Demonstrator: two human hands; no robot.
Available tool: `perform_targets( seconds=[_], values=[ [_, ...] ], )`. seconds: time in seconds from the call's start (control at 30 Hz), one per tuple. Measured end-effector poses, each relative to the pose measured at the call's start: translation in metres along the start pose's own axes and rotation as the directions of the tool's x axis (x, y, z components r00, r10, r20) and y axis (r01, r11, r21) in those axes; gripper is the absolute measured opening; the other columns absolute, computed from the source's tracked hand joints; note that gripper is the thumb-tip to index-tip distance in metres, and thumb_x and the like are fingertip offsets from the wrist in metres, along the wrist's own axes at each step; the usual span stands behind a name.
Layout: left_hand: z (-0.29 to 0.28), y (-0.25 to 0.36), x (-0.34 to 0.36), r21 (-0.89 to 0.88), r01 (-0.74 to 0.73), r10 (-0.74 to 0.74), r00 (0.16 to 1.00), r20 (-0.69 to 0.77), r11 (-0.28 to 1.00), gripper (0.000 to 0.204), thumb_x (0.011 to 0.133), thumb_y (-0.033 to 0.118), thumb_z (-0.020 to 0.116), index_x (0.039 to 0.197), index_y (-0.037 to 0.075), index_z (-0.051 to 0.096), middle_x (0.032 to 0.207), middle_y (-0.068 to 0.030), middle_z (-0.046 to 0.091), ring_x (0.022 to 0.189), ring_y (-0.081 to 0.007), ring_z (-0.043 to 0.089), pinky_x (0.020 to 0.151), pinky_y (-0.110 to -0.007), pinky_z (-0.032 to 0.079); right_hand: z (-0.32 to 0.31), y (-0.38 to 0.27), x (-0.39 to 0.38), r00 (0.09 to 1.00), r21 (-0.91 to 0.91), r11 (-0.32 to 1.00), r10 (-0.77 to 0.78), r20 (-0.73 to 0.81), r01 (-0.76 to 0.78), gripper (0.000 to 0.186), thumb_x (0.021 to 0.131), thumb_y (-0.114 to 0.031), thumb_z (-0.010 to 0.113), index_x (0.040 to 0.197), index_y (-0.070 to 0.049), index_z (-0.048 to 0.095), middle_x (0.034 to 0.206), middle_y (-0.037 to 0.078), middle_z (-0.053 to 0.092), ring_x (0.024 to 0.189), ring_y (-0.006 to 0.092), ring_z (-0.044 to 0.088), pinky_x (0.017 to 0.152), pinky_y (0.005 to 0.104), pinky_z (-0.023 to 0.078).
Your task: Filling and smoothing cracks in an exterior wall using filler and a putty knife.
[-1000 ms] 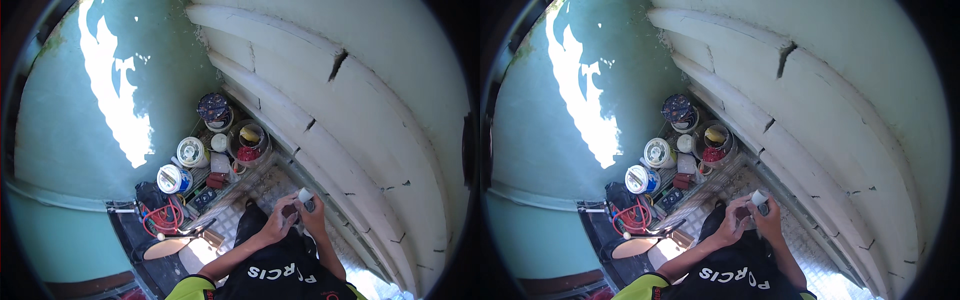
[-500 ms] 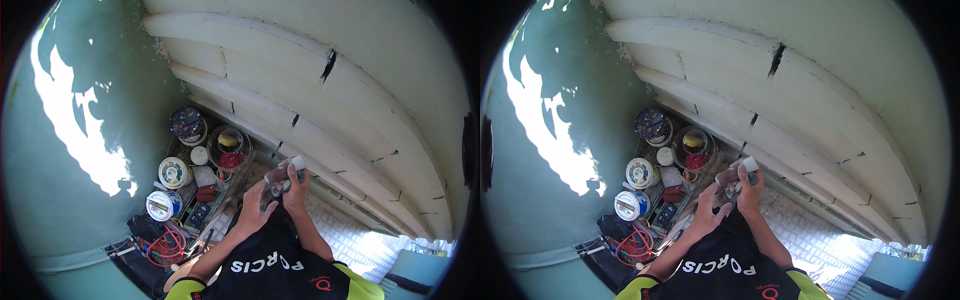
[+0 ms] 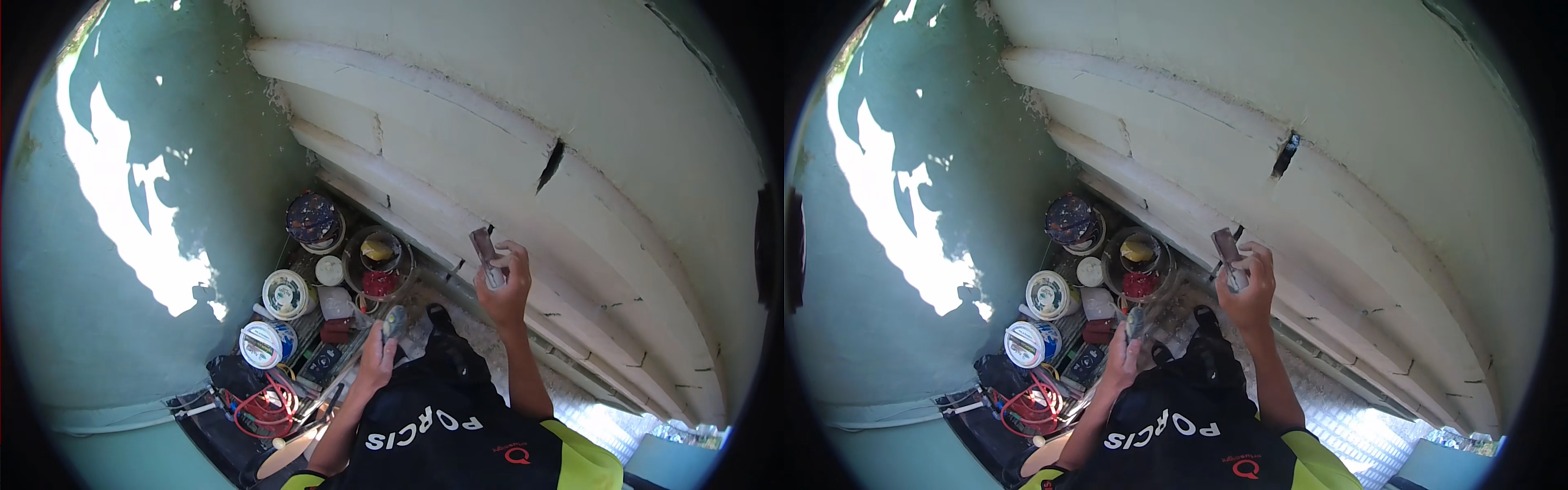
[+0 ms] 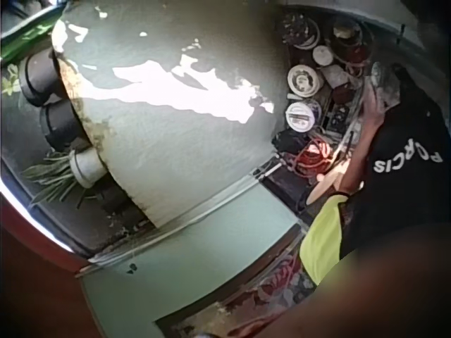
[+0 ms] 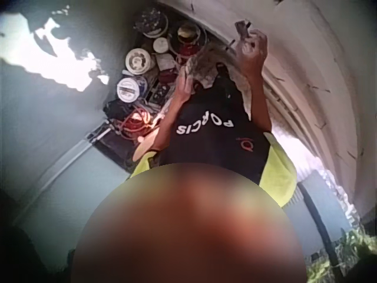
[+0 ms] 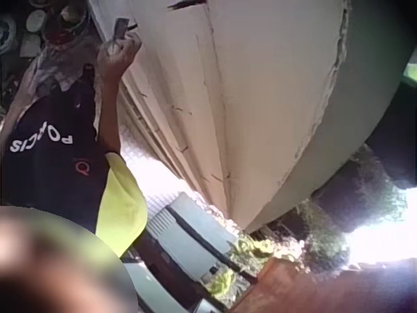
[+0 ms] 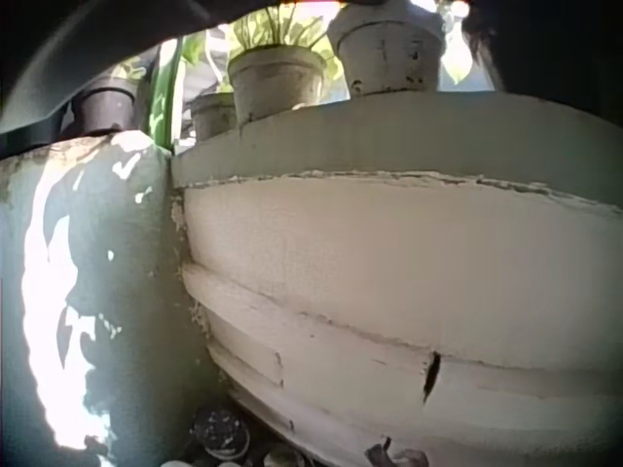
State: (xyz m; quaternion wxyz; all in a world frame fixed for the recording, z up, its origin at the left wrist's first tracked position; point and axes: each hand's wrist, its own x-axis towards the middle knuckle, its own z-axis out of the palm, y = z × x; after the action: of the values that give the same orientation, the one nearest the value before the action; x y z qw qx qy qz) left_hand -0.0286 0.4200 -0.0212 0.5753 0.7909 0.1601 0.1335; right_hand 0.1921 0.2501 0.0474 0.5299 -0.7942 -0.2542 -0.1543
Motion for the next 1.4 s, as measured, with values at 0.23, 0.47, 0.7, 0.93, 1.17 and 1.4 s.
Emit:
perform_targets(
  seconds=[0.23,0.47,0.7,0.93,1.17,1.4],
  values=[
    [-0.025,-0.022,-0.006,-0.063,0.074,-0.088,0.957,-0.276,0.995,0.031,0.099,0.023,0.046,0.118,-0.001,0.051,0.09,-0.0086,0.055,0.082,-0.0189,0.051,0.077,-0.034,0.044,0.041,0.037,0.018,0.968,-0.363,0.926,-0.004,0.25,0.098,0.048,0.09,-0.002,0.058,0.136,0.003,0.047,0.13,0.029,0.05,0.12,0.0455,0.051,0.102,0.0474,0.045],
    [-0.025,-0.016,-0.01,-0.049,0.127,-0.136,0.902,-0.411,0.991,0.031,0.101,0.03,0.043,0.108,0.0,0.053,0.087,-0.0059,0.051,0.08,-0.0155,0.048,0.075,-0.031,0.041,0.045,0.033,0.012,0.952,-0.729,0.679,0.16,0.26,0.085,0.043,0.087,-0.005,0.062,0.128,0.006,0.052,0.125,0.024,0.054,0.111,0.034,0.059,0.094,0.0386,0.052],
    [-0.012,-0.013,0.006,-0.083,0.161,-0.18,0.928,-0.326,0.983,0.033,0.101,0.028,0.044,0.117,0.0,0.052,0.093,-0.0065,0.055,0.085,-0.0165,0.051,0.079,-0.031,0.042,0.122,0.022,0.033,0.937,-0.827,0.451,-0.072,0.342,0.336,0.037,0.084,-0.006,0.06,0.119,0.002,0.057,0.115,0.014,0.055,0.098,0.0257,0.06,0.082,0.0301,0.054],
    [-0.011,-0.019,0.005,-0.089,0.119,-0.14,0.947,-0.288,0.989,0.035,0.102,0.025,0.044,0.124,-0.002,0.052,0.097,-0.0077,0.058,0.089,-0.0167,0.053,0.082,-0.032,0.044,0.089,0.03,0.035,0.948,-0.672,0.693,-0.049,0.316,0.259,0.04,0.083,-0.003,0.059,0.122,-0.002,0.059,0.126,0.016,0.057,0.103,0.0299,0.06,0.084,0.0381,0.055],
    [-0.013,-0.021,0.01,-0.187,0.123,-0.186,0.907,-0.377,0.975,0.034,0.101,0.031,0.045,0.113,0.001,0.054,0.092,-0.0047,0.053,0.085,-0.0147,0.049,0.081,-0.03,0.04,0.049,0.058,0.034,0.887,-0.587,0.692,-0.176,0.427,0.42,0.049,0.08,0.001,0.058,0.129,-0.004,0.06,0.128,0.016,0.058,0.104,0.0325,0.059,0.09,0.0403,0.053],
    [-0.017,-0.008,0.024,-0.179,0.077,-0.135,0.93,-0.342,0.981,0.034,0.1,0.032,0.046,0.108,0.0,0.053,0.088,-0.0056,0.052,0.083,-0.0139,0.048,0.078,-0.03,0.039,0.126,0.053,0.087,0.836,-0.437,0.758,-0.254,0.486,0.484,0.045,0.08,0.001,0.058,0.125,-0.004,0.061,0.13,0.011,0.059,0.11,0.0319,0.058,0.094,0.0398,0.051]
  ],
)
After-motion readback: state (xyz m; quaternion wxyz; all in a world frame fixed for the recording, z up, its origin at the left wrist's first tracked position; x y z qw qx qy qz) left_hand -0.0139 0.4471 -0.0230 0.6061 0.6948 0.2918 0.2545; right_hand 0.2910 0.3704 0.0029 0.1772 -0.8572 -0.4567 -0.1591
